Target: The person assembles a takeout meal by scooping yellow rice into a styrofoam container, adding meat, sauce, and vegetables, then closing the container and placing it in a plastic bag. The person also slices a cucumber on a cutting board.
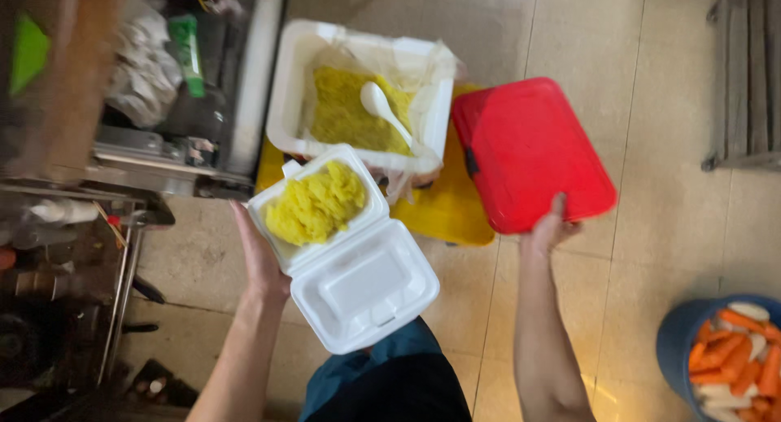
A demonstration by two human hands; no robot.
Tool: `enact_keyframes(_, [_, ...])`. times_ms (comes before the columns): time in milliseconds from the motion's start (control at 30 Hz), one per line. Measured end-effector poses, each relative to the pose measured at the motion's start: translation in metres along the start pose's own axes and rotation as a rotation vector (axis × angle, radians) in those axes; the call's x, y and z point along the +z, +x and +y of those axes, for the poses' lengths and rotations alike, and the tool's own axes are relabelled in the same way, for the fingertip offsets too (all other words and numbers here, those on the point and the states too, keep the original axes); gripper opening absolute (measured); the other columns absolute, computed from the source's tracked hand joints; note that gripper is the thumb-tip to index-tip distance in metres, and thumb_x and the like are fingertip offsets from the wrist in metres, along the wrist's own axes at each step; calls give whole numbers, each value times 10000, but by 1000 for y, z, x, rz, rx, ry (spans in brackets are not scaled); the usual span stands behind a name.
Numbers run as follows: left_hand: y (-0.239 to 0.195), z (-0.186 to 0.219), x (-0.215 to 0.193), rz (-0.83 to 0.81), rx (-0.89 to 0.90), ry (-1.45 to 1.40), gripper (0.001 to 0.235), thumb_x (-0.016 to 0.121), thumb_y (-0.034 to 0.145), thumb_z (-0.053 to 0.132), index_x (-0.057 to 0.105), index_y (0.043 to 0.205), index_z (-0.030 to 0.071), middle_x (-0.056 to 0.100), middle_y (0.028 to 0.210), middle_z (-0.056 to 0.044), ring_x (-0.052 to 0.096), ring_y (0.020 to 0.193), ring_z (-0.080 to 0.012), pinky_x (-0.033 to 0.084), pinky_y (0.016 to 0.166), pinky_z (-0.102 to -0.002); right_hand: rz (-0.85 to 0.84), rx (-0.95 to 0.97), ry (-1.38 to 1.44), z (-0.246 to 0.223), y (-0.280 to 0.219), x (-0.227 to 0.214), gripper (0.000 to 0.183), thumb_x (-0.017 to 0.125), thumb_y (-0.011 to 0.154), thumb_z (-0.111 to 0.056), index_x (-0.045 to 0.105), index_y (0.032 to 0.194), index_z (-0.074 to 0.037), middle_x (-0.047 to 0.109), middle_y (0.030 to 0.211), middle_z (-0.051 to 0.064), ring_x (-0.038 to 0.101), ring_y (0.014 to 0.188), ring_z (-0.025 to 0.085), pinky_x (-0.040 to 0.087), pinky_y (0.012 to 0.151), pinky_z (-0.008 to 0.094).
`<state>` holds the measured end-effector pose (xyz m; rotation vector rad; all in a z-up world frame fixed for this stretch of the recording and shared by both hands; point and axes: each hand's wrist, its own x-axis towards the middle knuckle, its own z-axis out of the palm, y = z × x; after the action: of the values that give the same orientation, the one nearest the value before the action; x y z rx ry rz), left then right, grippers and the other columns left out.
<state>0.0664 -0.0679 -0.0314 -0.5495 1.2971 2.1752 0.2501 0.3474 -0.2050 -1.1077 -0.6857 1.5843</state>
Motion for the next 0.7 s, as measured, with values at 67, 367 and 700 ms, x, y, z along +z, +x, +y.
enact_keyframes(67, [-12,12,-5,-39,50,-31,956,276,913,800,465,1472,48,572,1445,-182,611,1275,-300,551,1023,-440,-173,-7,-58,-63,-9,9,678,672,1000,-185,210,1494,-165,443,1540,122,590,1330,343,537,993,608])
enact_keyframes(367, [-55,25,-30,38,55,-328,943,296,900,812,508,1443,71,597,1425,-153,612,1257,-305,521,1048,-463,-782,111,-345,-16,-44,173,565,678,1017,-231,408,1479,-50,550,1478,132,574,1322,261,519,1083,411])
enact_keyframes(700, [-116,33,-44,190,303,-596,978,269,857,828,502,1438,76,575,1440,-203,607,1268,-378,514,1032,-539,-945,-153,-1324,51,-23,236,605,751,910,-499,707,1265,-12,740,1231,155,702,1119,299,517,992,413])
